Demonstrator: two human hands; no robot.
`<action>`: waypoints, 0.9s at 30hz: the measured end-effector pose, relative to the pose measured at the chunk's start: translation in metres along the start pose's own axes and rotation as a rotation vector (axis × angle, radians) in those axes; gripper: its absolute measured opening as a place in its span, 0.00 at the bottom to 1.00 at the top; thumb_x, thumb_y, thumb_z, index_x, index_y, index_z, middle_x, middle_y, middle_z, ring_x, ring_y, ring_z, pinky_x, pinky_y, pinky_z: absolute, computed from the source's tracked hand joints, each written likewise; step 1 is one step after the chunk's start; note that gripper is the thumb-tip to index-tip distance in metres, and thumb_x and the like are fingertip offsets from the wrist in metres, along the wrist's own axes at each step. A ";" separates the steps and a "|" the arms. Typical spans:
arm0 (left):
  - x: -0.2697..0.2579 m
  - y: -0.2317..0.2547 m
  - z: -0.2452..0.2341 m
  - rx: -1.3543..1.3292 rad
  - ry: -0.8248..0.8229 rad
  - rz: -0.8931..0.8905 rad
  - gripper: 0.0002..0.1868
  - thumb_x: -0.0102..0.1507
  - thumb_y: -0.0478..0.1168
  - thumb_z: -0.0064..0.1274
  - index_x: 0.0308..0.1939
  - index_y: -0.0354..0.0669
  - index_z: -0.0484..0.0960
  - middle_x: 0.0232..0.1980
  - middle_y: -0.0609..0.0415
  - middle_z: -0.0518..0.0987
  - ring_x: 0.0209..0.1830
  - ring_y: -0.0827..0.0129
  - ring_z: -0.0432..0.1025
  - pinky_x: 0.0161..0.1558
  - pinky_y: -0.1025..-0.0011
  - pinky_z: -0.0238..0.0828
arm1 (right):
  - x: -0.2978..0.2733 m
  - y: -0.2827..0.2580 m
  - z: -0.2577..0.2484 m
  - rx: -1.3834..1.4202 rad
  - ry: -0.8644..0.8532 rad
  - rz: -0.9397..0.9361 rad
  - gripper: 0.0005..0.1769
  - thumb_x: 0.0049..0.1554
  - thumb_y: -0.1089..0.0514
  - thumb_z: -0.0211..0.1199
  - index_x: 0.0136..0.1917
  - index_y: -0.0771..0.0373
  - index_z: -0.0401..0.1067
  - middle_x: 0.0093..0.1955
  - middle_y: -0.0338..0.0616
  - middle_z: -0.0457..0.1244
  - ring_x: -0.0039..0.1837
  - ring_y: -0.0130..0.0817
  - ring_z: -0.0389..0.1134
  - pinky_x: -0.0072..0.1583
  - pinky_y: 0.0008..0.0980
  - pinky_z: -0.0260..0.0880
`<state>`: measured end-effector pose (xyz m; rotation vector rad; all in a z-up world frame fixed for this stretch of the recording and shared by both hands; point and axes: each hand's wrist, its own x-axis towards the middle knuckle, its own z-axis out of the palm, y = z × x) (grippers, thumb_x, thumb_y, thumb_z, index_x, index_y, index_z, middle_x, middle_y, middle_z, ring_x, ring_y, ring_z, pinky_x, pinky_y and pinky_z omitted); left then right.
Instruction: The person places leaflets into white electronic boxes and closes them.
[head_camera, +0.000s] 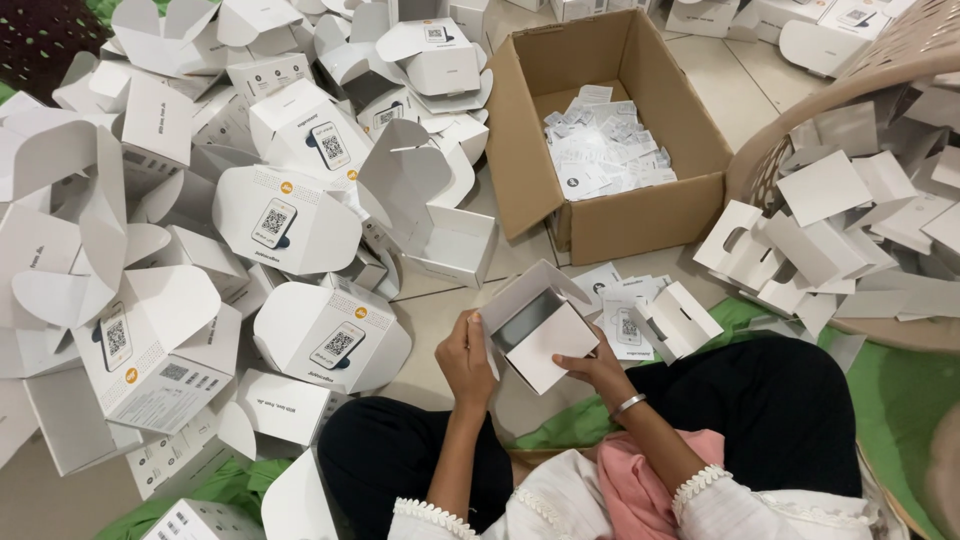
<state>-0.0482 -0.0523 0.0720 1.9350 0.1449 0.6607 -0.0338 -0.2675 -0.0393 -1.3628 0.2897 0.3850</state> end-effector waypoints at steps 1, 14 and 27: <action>0.007 0.004 -0.004 0.002 0.002 0.002 0.18 0.72 0.43 0.41 0.42 0.35 0.83 0.22 0.43 0.72 0.19 0.58 0.67 0.27 0.61 0.62 | 0.005 0.011 -0.008 0.001 -0.003 -0.001 0.55 0.43 0.57 0.76 0.77 0.58 0.50 0.68 0.52 0.61 0.67 0.44 0.66 0.65 0.43 0.69; 0.109 0.022 0.007 0.099 -0.248 0.004 0.22 0.72 0.50 0.42 0.40 0.34 0.79 0.23 0.42 0.69 0.22 0.57 0.62 0.30 0.59 0.58 | -0.057 -0.012 0.003 -0.999 0.124 -0.855 0.30 0.46 0.55 0.74 0.62 0.56 0.71 0.74 0.55 0.55 0.76 0.56 0.52 0.73 0.52 0.53; 0.111 0.053 0.106 0.424 -0.178 0.605 0.17 0.65 0.28 0.49 0.58 0.37 0.72 0.58 0.41 0.76 0.54 0.47 0.75 0.54 0.57 0.74 | -0.027 -0.030 -0.040 -0.743 0.169 -0.772 0.10 0.58 0.60 0.63 0.54 0.57 0.77 0.60 0.46 0.67 0.62 0.48 0.70 0.62 0.41 0.70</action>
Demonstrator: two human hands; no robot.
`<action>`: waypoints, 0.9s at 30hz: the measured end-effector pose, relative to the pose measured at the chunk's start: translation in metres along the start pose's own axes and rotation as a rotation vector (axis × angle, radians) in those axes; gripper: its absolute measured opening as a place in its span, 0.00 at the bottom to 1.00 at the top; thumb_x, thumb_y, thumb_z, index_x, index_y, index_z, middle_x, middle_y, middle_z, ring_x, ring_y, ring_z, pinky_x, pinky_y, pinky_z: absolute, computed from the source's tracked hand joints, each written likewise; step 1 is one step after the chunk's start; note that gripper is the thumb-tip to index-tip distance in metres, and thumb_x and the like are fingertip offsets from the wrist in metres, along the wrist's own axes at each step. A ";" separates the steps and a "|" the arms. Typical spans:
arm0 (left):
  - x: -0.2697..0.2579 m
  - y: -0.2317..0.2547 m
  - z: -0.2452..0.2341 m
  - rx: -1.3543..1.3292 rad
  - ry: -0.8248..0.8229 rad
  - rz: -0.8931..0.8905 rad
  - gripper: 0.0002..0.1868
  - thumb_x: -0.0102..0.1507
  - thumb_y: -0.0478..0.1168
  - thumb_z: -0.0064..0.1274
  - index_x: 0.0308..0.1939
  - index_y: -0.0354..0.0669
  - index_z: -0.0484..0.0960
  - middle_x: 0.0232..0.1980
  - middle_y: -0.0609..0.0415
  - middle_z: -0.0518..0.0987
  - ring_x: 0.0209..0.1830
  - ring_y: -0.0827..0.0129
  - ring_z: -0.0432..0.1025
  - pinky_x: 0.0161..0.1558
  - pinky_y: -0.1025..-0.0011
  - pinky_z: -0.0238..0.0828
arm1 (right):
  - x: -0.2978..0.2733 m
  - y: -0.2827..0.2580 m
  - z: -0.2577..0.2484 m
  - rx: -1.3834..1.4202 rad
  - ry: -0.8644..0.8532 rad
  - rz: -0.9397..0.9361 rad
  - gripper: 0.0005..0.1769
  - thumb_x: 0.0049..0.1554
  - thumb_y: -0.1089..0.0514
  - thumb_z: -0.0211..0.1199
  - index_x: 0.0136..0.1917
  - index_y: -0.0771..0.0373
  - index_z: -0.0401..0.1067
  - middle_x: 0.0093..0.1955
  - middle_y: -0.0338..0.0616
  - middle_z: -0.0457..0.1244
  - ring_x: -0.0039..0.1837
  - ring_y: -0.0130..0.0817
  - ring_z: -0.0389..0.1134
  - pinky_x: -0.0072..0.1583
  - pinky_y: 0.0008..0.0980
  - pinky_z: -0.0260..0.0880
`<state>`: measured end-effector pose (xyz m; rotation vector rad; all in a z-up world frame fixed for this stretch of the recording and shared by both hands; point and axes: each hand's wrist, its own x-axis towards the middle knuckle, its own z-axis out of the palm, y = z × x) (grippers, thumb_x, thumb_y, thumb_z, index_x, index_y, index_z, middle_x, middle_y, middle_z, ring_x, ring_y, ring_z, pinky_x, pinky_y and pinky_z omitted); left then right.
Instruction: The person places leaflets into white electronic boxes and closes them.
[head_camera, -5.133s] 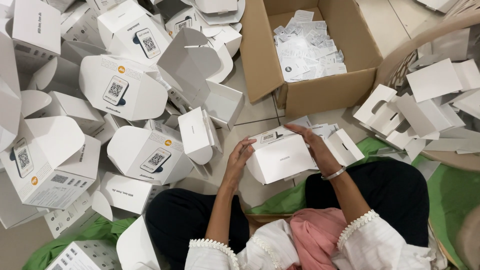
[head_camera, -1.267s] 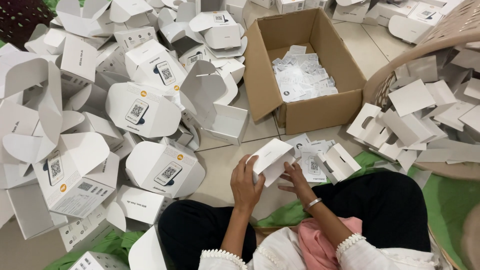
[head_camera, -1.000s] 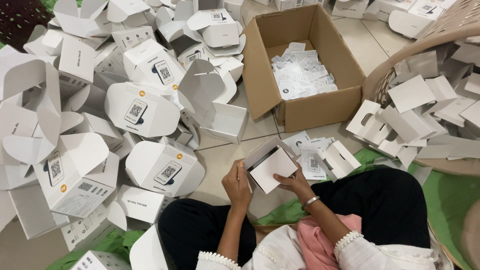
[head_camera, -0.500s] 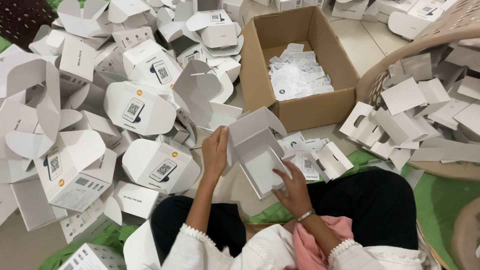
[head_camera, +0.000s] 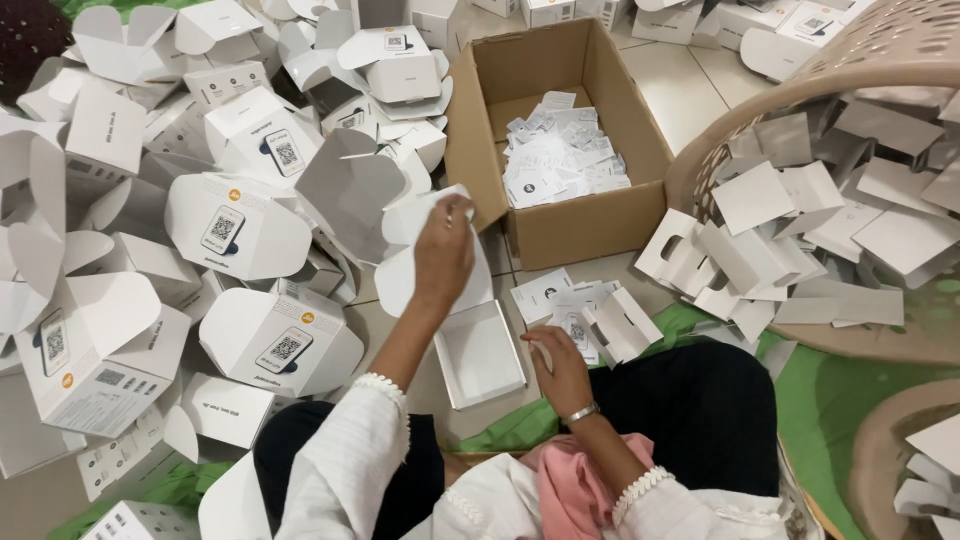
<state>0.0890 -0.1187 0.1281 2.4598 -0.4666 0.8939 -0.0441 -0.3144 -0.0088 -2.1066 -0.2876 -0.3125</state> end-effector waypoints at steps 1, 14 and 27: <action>-0.017 0.012 0.023 -0.003 -0.002 0.001 0.17 0.65 0.28 0.49 0.58 0.37 0.72 0.58 0.41 0.76 0.54 0.47 0.75 0.54 0.57 0.74 | 0.006 0.012 -0.011 -0.002 0.002 0.003 0.10 0.58 0.60 0.63 0.54 0.57 0.77 0.60 0.46 0.67 0.62 0.48 0.70 0.62 0.41 0.70; -0.169 0.015 0.304 0.301 -0.657 -0.193 0.39 0.54 0.38 0.66 0.66 0.30 0.64 0.63 0.35 0.69 0.65 0.46 0.65 0.60 0.54 0.71 | 0.028 0.072 -0.075 -0.341 0.139 -0.012 0.17 0.52 0.68 0.63 0.56 0.62 0.74 0.61 0.52 0.65 0.66 0.53 0.64 0.65 0.46 0.67; -0.126 -0.016 0.289 0.279 -0.970 -0.432 0.59 0.39 0.49 0.80 0.69 0.41 0.63 0.57 0.42 0.78 0.58 0.49 0.74 0.58 0.50 0.68 | 0.044 0.100 -0.043 -0.606 -0.290 0.559 0.67 0.31 0.54 0.87 0.77 0.64 0.53 0.68 0.53 0.53 0.71 0.51 0.57 0.66 0.43 0.67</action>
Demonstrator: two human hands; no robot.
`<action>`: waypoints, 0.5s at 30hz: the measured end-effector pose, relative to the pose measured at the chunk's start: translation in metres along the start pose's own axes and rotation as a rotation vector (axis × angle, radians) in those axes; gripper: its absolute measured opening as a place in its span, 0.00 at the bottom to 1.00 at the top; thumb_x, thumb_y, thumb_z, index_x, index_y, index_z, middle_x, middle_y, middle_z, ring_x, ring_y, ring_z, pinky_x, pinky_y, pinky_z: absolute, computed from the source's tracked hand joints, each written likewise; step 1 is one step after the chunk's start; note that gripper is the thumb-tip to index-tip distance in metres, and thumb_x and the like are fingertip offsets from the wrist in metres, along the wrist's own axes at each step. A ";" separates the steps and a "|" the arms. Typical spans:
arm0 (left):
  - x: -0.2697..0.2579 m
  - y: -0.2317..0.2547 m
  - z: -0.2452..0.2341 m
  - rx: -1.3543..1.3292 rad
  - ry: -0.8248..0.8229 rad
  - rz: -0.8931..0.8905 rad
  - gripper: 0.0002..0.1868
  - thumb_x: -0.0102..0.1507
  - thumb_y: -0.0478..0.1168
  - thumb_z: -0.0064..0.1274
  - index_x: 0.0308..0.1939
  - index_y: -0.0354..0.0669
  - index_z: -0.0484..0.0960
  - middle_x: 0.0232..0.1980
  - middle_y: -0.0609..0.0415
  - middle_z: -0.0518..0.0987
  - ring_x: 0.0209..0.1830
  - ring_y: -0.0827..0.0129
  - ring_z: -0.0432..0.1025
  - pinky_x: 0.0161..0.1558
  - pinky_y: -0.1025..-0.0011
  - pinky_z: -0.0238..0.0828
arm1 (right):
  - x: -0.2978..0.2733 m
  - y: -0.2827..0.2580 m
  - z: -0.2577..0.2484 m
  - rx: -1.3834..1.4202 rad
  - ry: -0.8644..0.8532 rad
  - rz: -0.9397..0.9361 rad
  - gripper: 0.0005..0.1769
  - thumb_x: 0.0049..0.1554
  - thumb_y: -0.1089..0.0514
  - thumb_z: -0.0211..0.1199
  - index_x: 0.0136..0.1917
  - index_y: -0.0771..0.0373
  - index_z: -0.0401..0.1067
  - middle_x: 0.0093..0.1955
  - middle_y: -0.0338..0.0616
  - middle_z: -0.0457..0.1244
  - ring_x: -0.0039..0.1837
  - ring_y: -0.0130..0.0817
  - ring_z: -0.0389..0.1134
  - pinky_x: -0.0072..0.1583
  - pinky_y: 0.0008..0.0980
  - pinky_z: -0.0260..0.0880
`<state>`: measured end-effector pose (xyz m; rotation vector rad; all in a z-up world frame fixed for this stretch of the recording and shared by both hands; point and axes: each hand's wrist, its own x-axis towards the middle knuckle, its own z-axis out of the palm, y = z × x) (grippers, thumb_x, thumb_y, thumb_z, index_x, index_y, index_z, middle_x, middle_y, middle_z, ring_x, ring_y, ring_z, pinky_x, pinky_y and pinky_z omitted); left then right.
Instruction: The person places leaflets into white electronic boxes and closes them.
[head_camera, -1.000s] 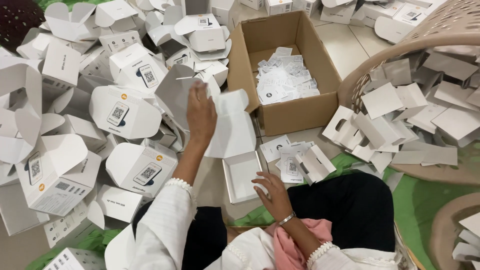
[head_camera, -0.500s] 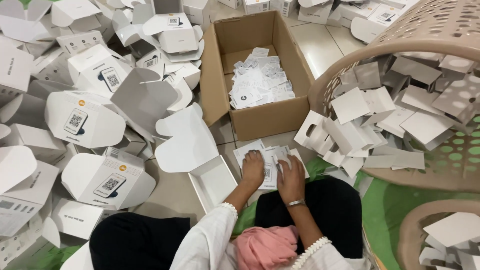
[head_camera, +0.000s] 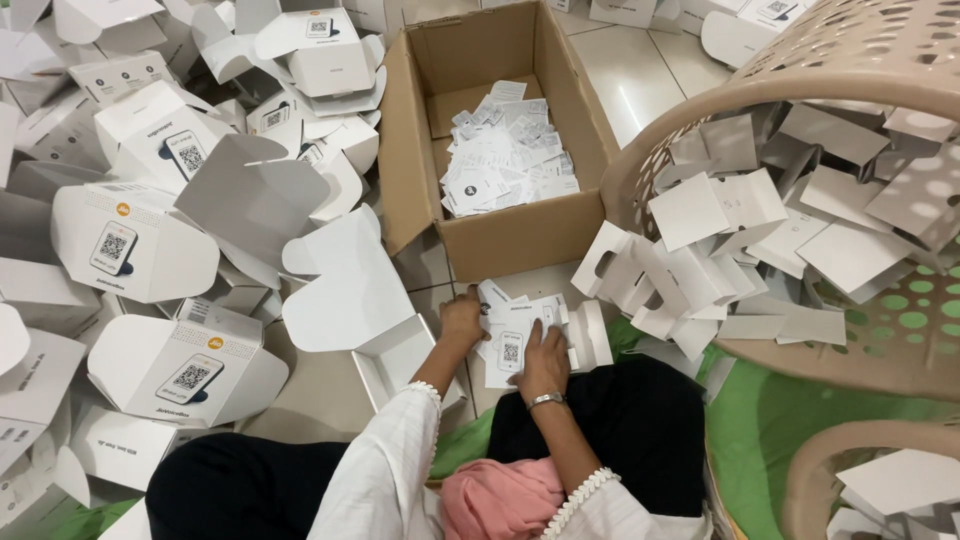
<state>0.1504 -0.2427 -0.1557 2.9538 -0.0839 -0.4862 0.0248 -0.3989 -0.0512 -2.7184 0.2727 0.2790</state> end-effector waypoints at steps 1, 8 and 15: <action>-0.008 0.001 -0.005 0.001 -0.002 0.001 0.59 0.39 0.49 0.80 0.69 0.41 0.63 0.57 0.42 0.78 0.58 0.49 0.74 0.58 0.50 0.68 | 0.001 0.002 0.003 0.001 -0.001 0.002 0.67 0.31 0.54 0.87 0.77 0.64 0.53 0.68 0.53 0.53 0.71 0.51 0.57 0.66 0.43 0.67; -0.044 0.000 -0.011 -0.164 0.229 0.000 0.18 0.61 0.34 0.53 0.55 0.35 0.75 0.44 0.39 0.83 0.47 0.45 0.78 0.58 0.48 0.67 | -0.001 0.005 0.004 0.118 0.049 0.008 0.49 0.31 0.56 0.87 0.64 0.57 0.68 0.66 0.51 0.53 0.69 0.51 0.57 0.63 0.43 0.68; -0.116 0.008 -0.095 -0.166 0.537 0.058 0.05 0.67 0.35 0.48 0.44 0.37 0.77 0.44 0.41 0.83 0.46 0.47 0.77 0.51 0.49 0.67 | 0.000 0.011 0.019 0.114 0.027 -0.004 0.33 0.35 0.54 0.86 0.51 0.60 0.74 0.61 0.48 0.58 0.68 0.48 0.59 0.63 0.42 0.68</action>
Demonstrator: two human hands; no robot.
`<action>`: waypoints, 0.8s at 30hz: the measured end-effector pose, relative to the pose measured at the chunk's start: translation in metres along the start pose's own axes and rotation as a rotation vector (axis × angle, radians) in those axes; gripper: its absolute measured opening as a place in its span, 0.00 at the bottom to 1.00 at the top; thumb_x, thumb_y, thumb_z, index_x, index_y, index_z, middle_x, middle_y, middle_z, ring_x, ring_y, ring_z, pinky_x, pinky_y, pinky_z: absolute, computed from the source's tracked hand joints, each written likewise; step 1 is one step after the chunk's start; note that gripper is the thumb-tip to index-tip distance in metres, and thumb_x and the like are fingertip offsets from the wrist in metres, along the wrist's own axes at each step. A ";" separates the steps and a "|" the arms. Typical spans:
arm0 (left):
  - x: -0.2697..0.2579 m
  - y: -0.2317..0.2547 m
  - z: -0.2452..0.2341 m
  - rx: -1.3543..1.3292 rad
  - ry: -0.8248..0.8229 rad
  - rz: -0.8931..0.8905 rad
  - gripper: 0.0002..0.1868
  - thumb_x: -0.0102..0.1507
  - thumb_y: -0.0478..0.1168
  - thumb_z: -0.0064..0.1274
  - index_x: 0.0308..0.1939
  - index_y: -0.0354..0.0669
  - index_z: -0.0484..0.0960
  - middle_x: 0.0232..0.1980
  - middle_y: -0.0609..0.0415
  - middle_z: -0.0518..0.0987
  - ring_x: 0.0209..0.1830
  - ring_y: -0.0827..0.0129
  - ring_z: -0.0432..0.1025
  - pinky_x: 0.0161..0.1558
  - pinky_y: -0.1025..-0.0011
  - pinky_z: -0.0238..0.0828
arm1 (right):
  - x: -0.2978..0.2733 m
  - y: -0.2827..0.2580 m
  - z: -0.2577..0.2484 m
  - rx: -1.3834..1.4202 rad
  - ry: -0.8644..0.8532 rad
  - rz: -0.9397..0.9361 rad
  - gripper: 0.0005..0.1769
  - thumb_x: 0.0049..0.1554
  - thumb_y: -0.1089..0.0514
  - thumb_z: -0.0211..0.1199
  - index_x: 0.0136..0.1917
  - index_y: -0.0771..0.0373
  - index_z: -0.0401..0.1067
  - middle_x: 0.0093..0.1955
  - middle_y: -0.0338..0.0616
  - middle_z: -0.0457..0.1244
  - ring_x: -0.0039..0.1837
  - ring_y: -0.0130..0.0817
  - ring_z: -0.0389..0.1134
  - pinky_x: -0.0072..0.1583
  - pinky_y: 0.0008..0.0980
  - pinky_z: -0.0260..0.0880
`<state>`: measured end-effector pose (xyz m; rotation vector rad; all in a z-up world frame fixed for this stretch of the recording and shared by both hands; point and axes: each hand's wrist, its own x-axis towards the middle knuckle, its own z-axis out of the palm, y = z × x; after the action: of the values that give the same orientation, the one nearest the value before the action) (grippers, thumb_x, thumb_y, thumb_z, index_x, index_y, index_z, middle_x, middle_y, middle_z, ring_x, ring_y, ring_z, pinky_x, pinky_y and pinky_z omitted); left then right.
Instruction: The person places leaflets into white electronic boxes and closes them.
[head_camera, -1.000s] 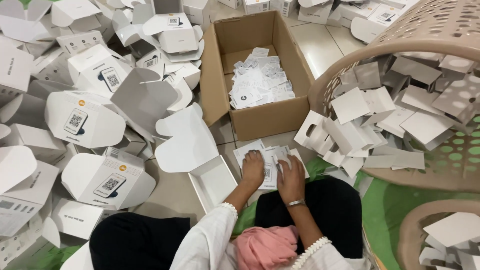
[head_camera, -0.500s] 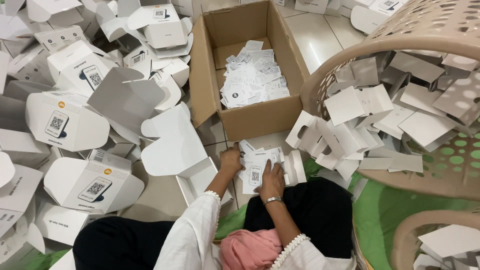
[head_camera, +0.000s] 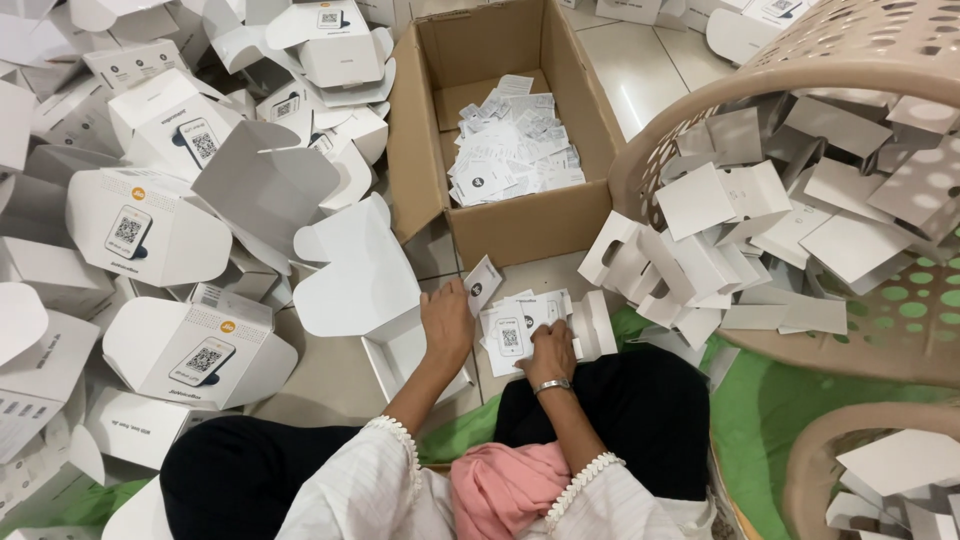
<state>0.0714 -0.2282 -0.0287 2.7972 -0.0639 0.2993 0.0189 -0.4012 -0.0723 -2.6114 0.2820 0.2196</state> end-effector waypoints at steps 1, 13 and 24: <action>-0.002 0.001 -0.002 0.002 0.000 -0.003 0.05 0.67 0.35 0.48 0.44 0.37 0.77 0.44 0.41 0.83 0.46 0.47 0.77 0.51 0.49 0.67 | 0.001 0.002 0.004 0.000 -0.002 -0.002 0.33 0.35 0.54 0.86 0.51 0.60 0.74 0.61 0.48 0.58 0.68 0.48 0.59 0.63 0.42 0.68; -0.033 -0.051 0.183 -0.349 -0.198 -0.155 0.18 0.64 0.45 0.57 0.46 0.28 0.82 0.45 0.32 0.82 0.52 0.38 0.73 0.54 0.52 0.69 | 0.038 0.056 0.077 0.295 0.104 -0.141 0.16 0.52 0.59 0.73 0.47 0.66 0.69 0.40 0.52 0.69 0.44 0.50 0.71 0.49 0.47 0.73; -0.022 -0.044 0.145 -1.268 -0.236 -0.735 0.16 0.68 0.42 0.51 0.50 0.28 0.80 0.42 0.46 0.82 0.38 0.65 0.74 0.42 0.66 0.70 | 0.056 0.060 0.087 1.163 -0.518 0.068 0.09 0.58 0.64 0.63 0.51 0.64 0.66 0.42 0.49 0.72 0.38 0.32 0.73 0.41 0.29 0.76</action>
<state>0.0825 -0.2333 -0.1817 1.4318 0.5166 -0.2109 0.0500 -0.4180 -0.1867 -1.3410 0.2126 0.5440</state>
